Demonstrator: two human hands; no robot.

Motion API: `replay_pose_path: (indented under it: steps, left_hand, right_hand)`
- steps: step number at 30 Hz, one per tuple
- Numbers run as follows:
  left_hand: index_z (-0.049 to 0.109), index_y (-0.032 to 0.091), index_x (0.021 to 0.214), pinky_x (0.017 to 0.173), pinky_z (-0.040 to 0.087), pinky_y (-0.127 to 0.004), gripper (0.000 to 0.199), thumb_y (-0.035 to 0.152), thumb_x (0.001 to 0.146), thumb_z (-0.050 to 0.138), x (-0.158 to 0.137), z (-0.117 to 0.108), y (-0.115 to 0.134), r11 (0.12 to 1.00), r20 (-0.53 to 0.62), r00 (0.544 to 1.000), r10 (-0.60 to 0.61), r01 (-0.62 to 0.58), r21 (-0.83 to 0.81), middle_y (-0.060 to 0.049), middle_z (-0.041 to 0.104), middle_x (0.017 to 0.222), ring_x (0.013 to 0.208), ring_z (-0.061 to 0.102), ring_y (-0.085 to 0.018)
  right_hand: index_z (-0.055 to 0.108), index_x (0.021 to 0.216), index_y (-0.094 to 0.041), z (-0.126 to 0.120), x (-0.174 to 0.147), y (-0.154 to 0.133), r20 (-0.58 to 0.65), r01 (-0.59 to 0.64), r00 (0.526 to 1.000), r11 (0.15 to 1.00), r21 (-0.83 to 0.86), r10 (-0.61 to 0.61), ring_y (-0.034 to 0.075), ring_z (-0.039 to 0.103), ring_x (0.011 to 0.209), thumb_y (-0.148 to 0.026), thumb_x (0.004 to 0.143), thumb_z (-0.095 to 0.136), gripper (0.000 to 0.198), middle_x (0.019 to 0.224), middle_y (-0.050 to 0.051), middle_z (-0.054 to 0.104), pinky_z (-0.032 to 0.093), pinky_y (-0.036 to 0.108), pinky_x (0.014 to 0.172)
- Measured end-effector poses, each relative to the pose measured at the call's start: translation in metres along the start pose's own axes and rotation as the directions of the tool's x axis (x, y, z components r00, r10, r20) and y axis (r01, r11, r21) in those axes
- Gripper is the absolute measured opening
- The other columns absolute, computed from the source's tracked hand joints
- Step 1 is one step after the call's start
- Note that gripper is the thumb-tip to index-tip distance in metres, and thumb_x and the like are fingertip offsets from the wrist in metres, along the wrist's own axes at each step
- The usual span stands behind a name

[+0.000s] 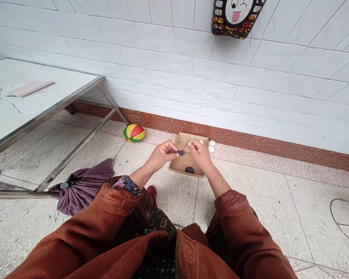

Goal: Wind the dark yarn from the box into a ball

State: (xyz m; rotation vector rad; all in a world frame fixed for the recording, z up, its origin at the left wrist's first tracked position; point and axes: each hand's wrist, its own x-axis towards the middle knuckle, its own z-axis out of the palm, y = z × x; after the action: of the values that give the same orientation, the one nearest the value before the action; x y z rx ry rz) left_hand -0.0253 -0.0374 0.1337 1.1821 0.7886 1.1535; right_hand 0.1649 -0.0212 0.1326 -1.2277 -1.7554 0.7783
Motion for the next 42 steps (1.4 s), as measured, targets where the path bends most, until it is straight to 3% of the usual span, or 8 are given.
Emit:
replay_pose_path:
  steps: [4, 9, 14, 19, 24, 34, 38, 42]
  left_hand:
    - [0.060, 0.017, 0.079, 0.082, 0.048, -0.028, 0.028, 0.023, 0.065, 0.084, 0.002, 0.004, -0.005, 0.993, -0.124, 0.992, 0.005, -0.020, -0.119, 0.000, 0.069, 0.084, 0.080, 0.064, -0.012]
    - [0.061, 0.017, 0.078, 0.072, 0.045, -0.025, 0.027, 0.021, 0.062, 0.082, 0.012, -0.003, -0.018, 0.999, -0.305, 0.952, 0.038, -0.031, 0.026, 0.003, 0.065, 0.075, 0.070, 0.058, -0.010]
    - [0.062, 0.017, 0.075, 0.065, 0.041, -0.024, 0.019, 0.021, 0.065, 0.078, 0.005, 0.005, -0.027, 0.972, -0.162, 0.986, 0.050, -0.010, 0.236, 0.002, 0.064, 0.071, 0.064, 0.055, -0.010]
    - [0.065, 0.017, 0.083, 0.069, 0.045, -0.025, 0.021, 0.023, 0.068, 0.080, -0.005, 0.018, -0.027, 0.989, 0.027, 0.999, -0.032, 0.028, 0.148, 0.000, 0.067, 0.079, 0.071, 0.060, -0.011]
    - [0.067, 0.017, 0.089, 0.077, 0.048, -0.026, 0.022, 0.027, 0.074, 0.079, 0.000, 0.017, -0.033, 1.000, -0.059, 0.998, 0.001, -0.002, -0.005, -0.001, 0.069, 0.085, 0.078, 0.063, -0.011]
    - [0.073, 0.017, 0.082, 0.073, 0.049, -0.028, 0.018, 0.026, 0.068, 0.081, 0.004, 0.011, -0.045, 0.977, -0.124, 0.992, -0.018, 0.044, 0.209, -0.003, 0.071, 0.083, 0.073, 0.063, -0.013]
    - [0.071, 0.018, 0.093, 0.073, 0.049, -0.027, 0.028, 0.024, 0.068, 0.082, -0.002, 0.018, -0.040, 0.994, 0.043, 0.997, -0.066, 0.062, 0.094, -0.001, 0.070, 0.083, 0.074, 0.063, -0.012]
    - [0.065, 0.017, 0.094, 0.075, 0.050, -0.026, 0.031, 0.026, 0.070, 0.083, -0.002, 0.020, -0.039, 0.999, -0.015, 0.999, -0.039, 0.038, -0.036, 0.000, 0.069, 0.083, 0.074, 0.064, -0.010]
  right_hand:
    - [0.063, 0.088, -0.022, 0.021, -0.008, 0.023, 0.153, -0.041, 0.987, 0.997, -0.067, 0.051, 0.017, 0.057, 0.070, -0.038, 0.096, 0.047, 0.024, 0.075, 0.000, 0.063, 0.042, 0.028, 0.067]
    - [0.064, 0.093, -0.023, 0.025, -0.029, 0.008, 0.337, 0.188, 0.932, 0.973, -0.133, -0.134, 0.020, 0.062, 0.079, -0.039, 0.101, 0.041, 0.029, 0.084, 0.003, 0.068, 0.045, 0.031, 0.075]
    - [0.065, 0.096, -0.024, 0.000, -0.026, -0.007, 0.214, 0.230, 0.955, 0.968, -0.098, -0.205, 0.022, 0.064, 0.087, -0.039, 0.100, 0.044, 0.026, 0.092, 0.006, 0.070, 0.047, 0.033, 0.081]
    - [0.062, 0.087, -0.023, -0.005, -0.017, 0.013, 0.047, 0.045, 0.998, 0.996, -0.081, -0.041, 0.018, 0.059, 0.075, -0.039, 0.099, 0.044, 0.027, 0.079, 0.002, 0.065, 0.046, 0.030, 0.074]
    - [0.065, 0.093, -0.023, 0.018, -0.029, 0.034, 0.188, -0.048, 0.980, 0.994, -0.095, 0.066, 0.019, 0.061, 0.073, -0.038, 0.097, 0.046, 0.025, 0.078, 0.002, 0.067, 0.045, 0.030, 0.069]
    - [0.066, 0.095, -0.023, -0.005, -0.034, 0.013, 0.222, 0.248, 0.953, 0.950, -0.190, -0.204, 0.022, 0.064, 0.088, -0.033, 0.099, 0.047, 0.022, 0.092, 0.007, 0.070, 0.047, 0.033, 0.080]
    - [0.063, 0.082, -0.023, -0.011, -0.022, 0.022, 0.070, 0.118, 0.991, 0.989, -0.093, -0.111, 0.020, 0.061, 0.081, -0.035, 0.096, 0.051, 0.023, 0.081, 0.004, 0.066, 0.047, 0.032, 0.076]
    - [0.063, 0.082, -0.022, 0.004, -0.026, 0.040, 0.110, -0.038, 0.993, 0.999, -0.032, 0.041, 0.017, 0.058, 0.070, -0.036, 0.094, 0.050, 0.023, 0.073, 0.001, 0.063, 0.045, 0.029, 0.068]
